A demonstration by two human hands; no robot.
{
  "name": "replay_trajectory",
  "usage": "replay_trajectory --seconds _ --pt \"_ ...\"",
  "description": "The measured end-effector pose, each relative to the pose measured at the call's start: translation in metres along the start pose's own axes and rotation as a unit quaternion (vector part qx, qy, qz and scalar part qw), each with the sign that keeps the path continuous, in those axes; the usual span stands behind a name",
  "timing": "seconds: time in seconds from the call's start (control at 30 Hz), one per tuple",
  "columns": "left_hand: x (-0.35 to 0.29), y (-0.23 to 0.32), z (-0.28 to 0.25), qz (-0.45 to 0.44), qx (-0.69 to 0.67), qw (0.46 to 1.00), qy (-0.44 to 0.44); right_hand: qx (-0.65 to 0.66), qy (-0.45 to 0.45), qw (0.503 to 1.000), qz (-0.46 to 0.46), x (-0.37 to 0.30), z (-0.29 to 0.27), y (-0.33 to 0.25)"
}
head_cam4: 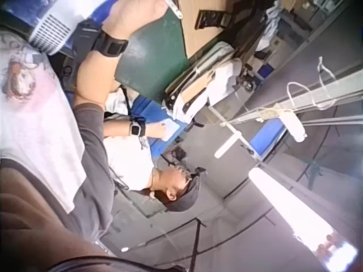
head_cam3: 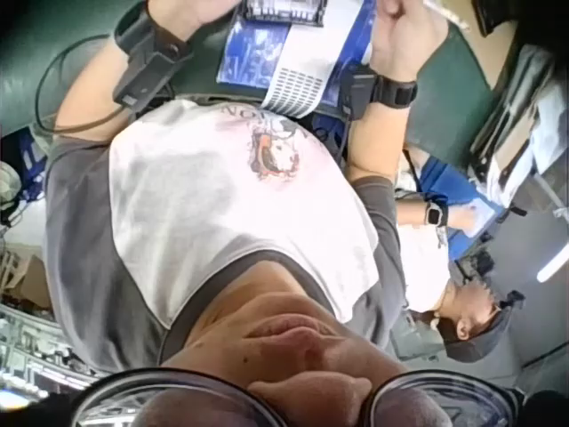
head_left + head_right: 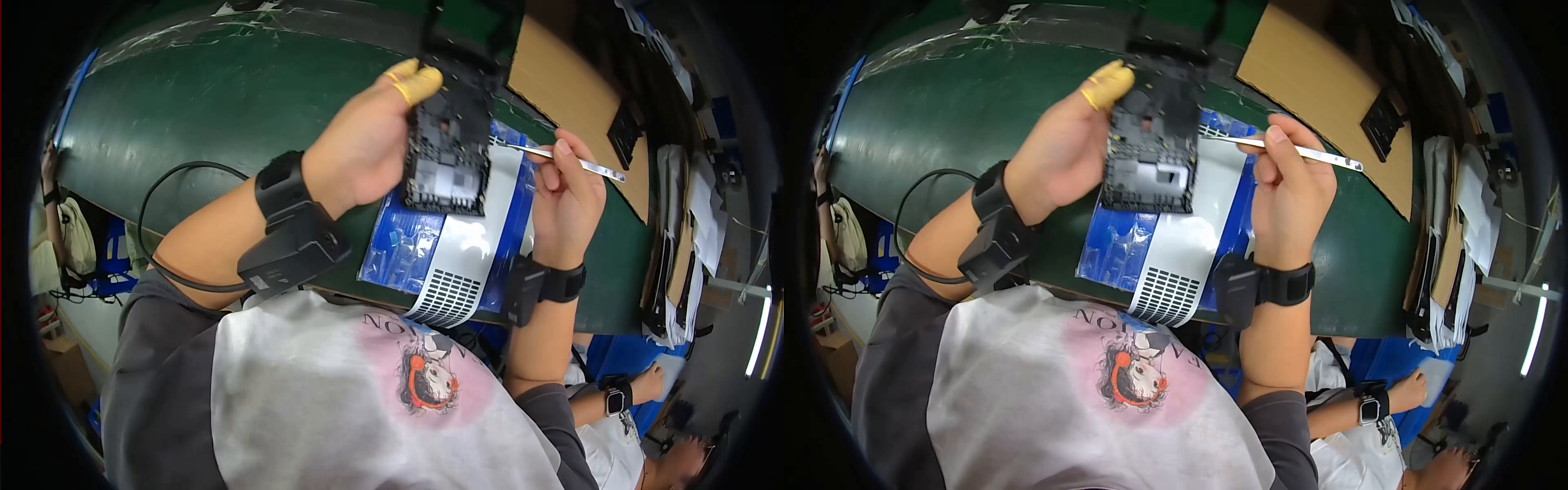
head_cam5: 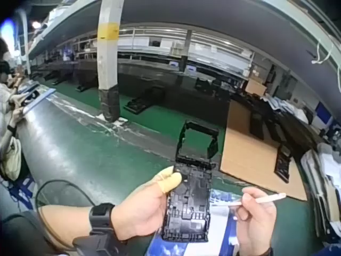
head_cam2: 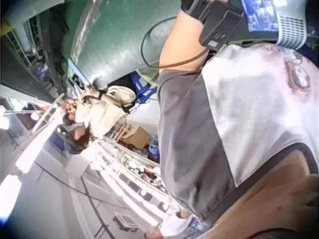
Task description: Using a metal tool to clean or adjust small features on black plastic components at a factory workbench.
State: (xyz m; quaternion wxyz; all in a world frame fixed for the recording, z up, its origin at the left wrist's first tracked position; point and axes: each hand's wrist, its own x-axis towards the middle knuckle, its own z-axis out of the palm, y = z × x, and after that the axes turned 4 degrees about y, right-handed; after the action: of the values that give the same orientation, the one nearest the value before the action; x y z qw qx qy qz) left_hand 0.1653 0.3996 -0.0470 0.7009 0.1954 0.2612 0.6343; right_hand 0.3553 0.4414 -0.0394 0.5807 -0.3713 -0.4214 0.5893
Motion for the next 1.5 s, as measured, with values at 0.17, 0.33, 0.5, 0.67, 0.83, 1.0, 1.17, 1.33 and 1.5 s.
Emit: replay_trajectory --seconds 0.17,0.33,0.5,0.67,0.83,1.0,1.17,1.33,1.5 --pt "-0.006 -0.014 0.008 -0.04 -0.007 0.999 -0.001 -0.029 -0.032 0.999 -0.034 -0.021 0.023 0.003" --pt "-0.006 -0.018 0.015 -0.044 -0.04 0.998 0.009 -0.009 -0.03 0.999 -0.008 -0.02 0.018 0.008" --pt "-0.007 -0.017 0.012 -0.039 -0.036 0.999 -0.013 -0.018 -0.036 0.999 -0.008 -0.023 0.02 0.007" --pt "-0.002 -0.021 0.013 -0.041 -0.03 0.999 -0.017 -0.017 -0.027 0.999 -0.021 -0.02 0.02 0.009" --pt "0.0 -0.024 0.014 -0.04 -0.036 0.998 -0.02 -0.02 -0.03 0.999 -0.022 -0.02 0.018 0.008" --pt "0.0 -0.025 0.015 -0.037 -0.032 0.999 -0.009 -0.035 -0.036 0.998 -0.039 -0.019 0.013 0.01" --pt "0.0 -0.027 0.016 -0.039 -0.032 0.999 -0.006 -0.042 -0.032 0.998 -0.043 -0.02 0.012 0.01" --pt "0.001 -0.027 0.017 -0.045 -0.039 0.998 0.003 -0.053 -0.032 0.997 -0.049 -0.018 0.011 0.011" --pt "0.006 -0.021 0.021 -0.026 -0.062 0.997 0.026 -0.018 -0.023 0.999 -0.044 -0.012 0.013 0.01"
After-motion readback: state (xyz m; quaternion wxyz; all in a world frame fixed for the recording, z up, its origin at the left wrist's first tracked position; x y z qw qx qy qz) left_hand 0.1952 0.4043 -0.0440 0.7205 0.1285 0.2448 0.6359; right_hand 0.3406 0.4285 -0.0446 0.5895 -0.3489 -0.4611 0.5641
